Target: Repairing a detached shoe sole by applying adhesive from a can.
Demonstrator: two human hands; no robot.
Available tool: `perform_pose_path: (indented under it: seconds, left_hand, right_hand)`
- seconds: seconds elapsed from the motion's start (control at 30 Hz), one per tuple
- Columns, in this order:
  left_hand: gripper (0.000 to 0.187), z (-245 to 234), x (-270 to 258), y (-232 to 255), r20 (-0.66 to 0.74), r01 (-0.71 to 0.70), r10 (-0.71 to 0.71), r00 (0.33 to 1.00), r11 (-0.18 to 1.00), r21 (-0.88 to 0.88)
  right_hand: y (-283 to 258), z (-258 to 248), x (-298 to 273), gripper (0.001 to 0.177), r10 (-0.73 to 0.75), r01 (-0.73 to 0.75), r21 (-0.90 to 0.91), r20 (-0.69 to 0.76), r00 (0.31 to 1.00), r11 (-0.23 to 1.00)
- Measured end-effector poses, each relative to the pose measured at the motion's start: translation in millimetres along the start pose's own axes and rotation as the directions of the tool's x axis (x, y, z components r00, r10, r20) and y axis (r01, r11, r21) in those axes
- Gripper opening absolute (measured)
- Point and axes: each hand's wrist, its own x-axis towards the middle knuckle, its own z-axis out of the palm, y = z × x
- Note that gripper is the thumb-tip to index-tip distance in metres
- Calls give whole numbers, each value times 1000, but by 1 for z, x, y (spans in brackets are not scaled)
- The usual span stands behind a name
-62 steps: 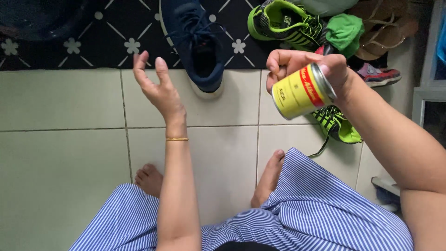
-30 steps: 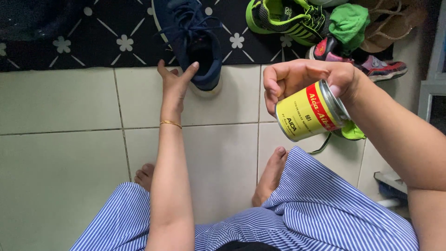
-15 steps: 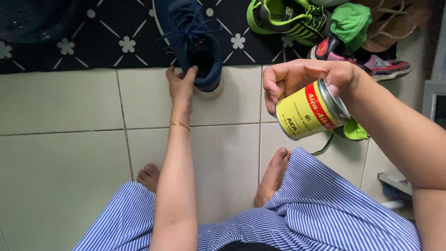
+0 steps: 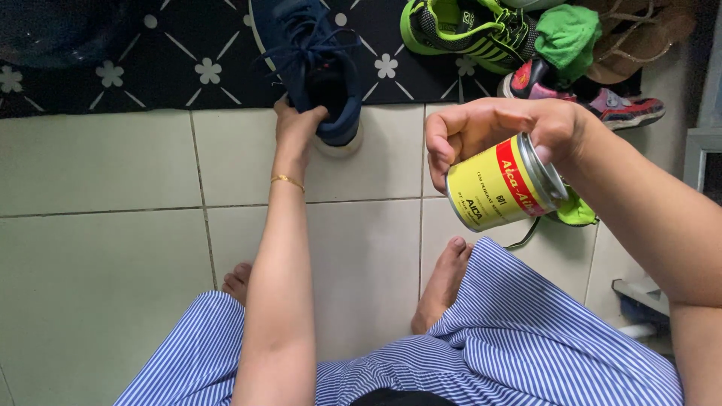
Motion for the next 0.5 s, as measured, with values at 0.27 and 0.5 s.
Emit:
perform_pose_path:
  seconds: [0.27, 0.5]
  left_hand:
    - [115, 4, -17, 26, -20, 171, -171, 985, 957, 235]
    - [121, 9, -40, 61, -121, 289, -268, 956, 779, 557]
  right_hand:
    - [0, -1, -6, 74, 7, -7, 0, 1, 1000, 1000]
    - [-5, -11, 2, 75, 31, -31, 41, 3, 1000, 999]
